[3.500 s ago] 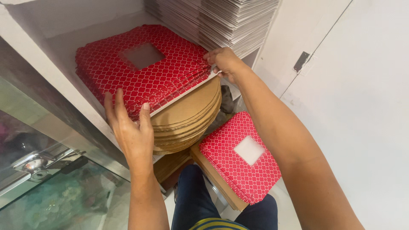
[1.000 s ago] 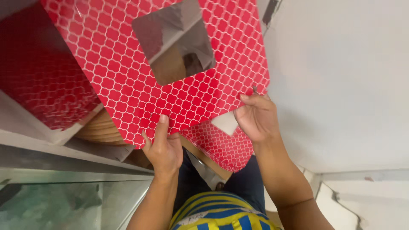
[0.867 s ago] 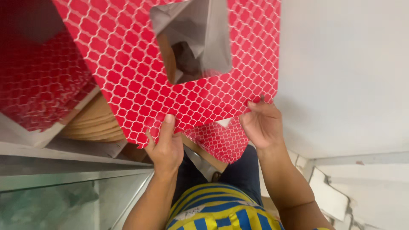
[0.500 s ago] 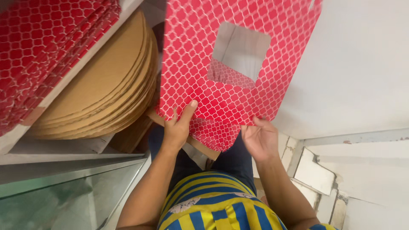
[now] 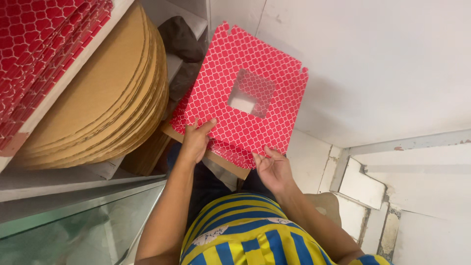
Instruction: The person picks up, counts, and sorts red patterned cardboard cake boxes from a storage shelf, placing them down or checking them individually by hand.
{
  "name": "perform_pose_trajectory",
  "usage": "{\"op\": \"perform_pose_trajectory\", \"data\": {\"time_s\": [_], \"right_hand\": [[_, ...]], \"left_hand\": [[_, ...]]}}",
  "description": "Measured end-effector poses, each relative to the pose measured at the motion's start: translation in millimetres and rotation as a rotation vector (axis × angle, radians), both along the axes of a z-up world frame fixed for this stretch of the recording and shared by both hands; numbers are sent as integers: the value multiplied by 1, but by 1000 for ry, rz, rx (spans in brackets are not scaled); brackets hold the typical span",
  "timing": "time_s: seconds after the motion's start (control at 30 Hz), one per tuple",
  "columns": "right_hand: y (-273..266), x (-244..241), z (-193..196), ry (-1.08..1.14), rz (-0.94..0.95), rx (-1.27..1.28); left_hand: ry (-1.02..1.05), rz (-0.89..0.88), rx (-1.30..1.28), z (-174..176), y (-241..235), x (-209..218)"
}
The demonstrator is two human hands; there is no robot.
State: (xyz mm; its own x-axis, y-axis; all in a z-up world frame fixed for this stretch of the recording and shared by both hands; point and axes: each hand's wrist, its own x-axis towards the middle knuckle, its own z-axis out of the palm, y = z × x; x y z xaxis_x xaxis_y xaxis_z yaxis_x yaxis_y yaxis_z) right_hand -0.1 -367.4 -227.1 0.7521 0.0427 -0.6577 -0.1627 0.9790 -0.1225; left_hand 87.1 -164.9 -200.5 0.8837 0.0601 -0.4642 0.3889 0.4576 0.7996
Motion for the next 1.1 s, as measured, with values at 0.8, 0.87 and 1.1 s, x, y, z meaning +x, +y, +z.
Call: {"op": "perform_pose_trajectory", "data": {"time_s": [0.8,0.87,1.1], "right_hand": [[40,-5,10,147,99,59],[40,-5,8,147,102,57],[47,-10,9,160,222,66]], "left_hand": [[59,146,-30,-27,46,4],[28,172,-28,-26,45,7],[-22,214,120,-14,38,7]]}}
